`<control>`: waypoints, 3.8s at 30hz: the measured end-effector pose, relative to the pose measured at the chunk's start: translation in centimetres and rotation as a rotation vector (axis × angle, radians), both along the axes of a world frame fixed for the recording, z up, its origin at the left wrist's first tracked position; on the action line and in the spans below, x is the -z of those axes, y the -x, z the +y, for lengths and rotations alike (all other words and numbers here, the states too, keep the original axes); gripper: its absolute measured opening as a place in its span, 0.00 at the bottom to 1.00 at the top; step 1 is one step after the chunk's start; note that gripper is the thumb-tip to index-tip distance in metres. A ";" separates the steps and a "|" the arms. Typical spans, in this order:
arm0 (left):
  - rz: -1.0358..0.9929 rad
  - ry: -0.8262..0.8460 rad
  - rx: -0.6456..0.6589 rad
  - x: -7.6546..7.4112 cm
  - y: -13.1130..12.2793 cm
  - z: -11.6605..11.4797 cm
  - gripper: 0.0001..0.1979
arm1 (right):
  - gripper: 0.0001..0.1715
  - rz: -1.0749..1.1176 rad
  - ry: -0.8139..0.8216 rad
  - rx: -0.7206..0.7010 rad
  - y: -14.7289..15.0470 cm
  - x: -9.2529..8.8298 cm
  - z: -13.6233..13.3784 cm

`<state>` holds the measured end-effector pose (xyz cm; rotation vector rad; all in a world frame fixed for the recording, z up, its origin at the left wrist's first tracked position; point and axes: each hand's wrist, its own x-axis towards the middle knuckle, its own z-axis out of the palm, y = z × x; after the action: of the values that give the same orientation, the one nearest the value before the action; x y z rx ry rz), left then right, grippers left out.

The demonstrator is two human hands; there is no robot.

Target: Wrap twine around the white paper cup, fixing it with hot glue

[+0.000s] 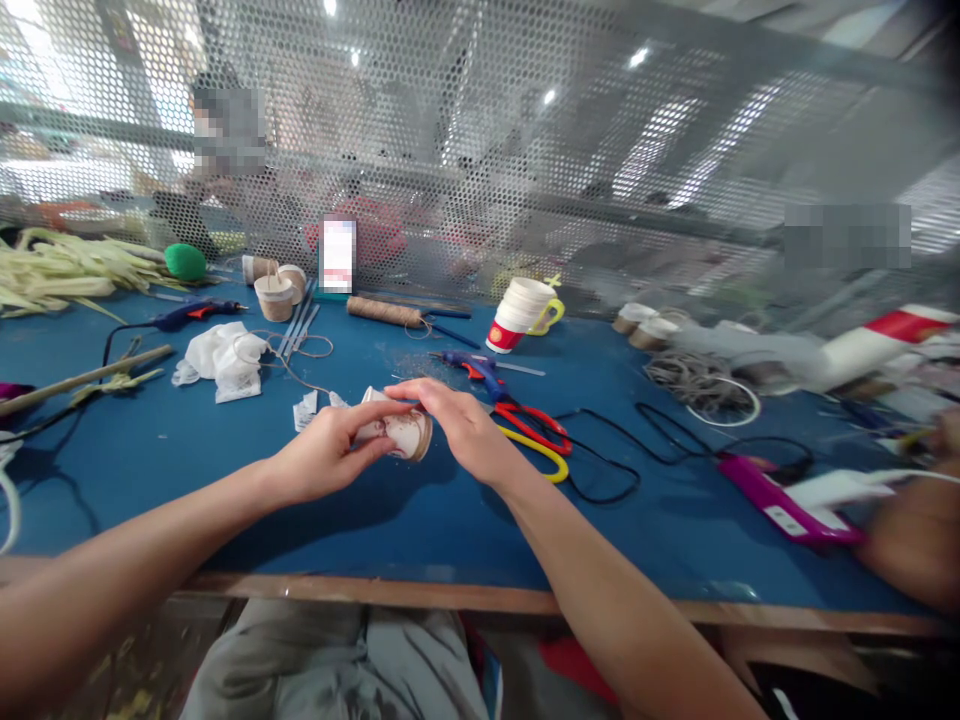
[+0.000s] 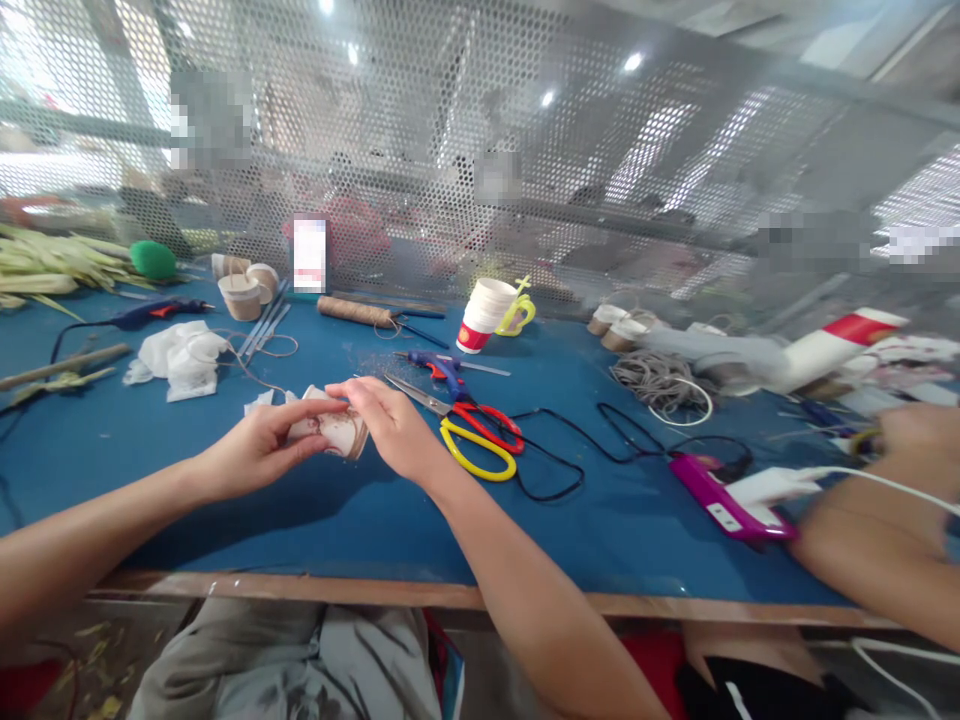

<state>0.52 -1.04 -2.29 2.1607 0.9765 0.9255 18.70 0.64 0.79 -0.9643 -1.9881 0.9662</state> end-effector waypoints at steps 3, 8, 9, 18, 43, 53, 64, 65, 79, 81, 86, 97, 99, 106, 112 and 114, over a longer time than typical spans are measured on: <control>0.013 0.019 -0.015 0.0 -0.1 0.1 0.19 | 0.23 0.006 0.012 0.000 0.1 0.2 0.1; 0.049 0.035 -0.037 0.3 0.0 0.4 0.19 | 0.23 0.006 0.053 0.148 -0.8 0.2 1.6; 0.068 0.037 -0.040 0.3 0.0 0.5 0.19 | 0.22 -0.023 0.034 0.217 -1.4 0.0 2.3; 0.186 0.022 -0.052 -0.2 0.0 0.4 0.18 | 0.07 -0.730 0.114 0.679 -7.9 -0.1 9.7; 0.087 0.112 -0.054 0.7 1.4 2.9 0.17 | 0.09 -0.195 0.273 0.260 -5.0 -2.0 0.8; 0.083 0.103 -0.051 0.8 1.5 2.9 0.16 | 0.11 -0.379 0.256 0.287 -4.3 -2.5 -0.3; 0.067 0.118 -0.061 1.0 1.4 3.0 0.17 | 0.12 -0.499 0.257 0.278 -3.9 -3.1 -0.9; 0.069 0.115 -0.063 1.1 1.4 3.0 0.17 | 0.12 -0.502 0.259 0.275 -4.0 -3.1 -0.9; 0.062 0.140 -0.074 1.0 1.3 3.0 0.17 | 0.12 -0.524 0.235 0.257 -3.9 -3.1 -1.4; 0.057 0.141 -0.070 1.1 1.4 3.1 0.17 | 0.12 -0.535 0.224 0.275 -3.9 -3.0 -1.3; 0.084 0.114 -0.072 1.0 1.3 3.0 0.16 | 0.13 -0.542 0.200 0.308 -3.8 -2.6 -0.8; 0.074 0.119 -0.073 1.1 1.4 3.0 0.17 | 0.12 -0.515 0.241 0.265 -4.0 -3.1 -1.4; 0.091 0.106 -0.075 1.1 1.4 2.9 0.16 | 0.13 -0.521 0.217 0.289 -3.9 -2.9 -1.3; 0.171 0.047 -0.092 0.6 1.3 2.5 0.16 | 0.14 -0.499 0.183 0.299 -3.8 -2.5 -0.6; 0.118 0.089 -0.079 0.8 1.3 2.7 0.16 | 0.13 -0.505 0.230 0.265 -4.1 -3.1 -1.4; 0.102 0.089 -0.072 0.9 1.3 2.8 0.17 | 0.13 -0.509 0.238 0.263 -4.1 -3.1 -1.5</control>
<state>-0.81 1.77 -3.20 2.1276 1.1304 0.7959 22.80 -0.88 3.90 -1.6961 -2.0963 0.8812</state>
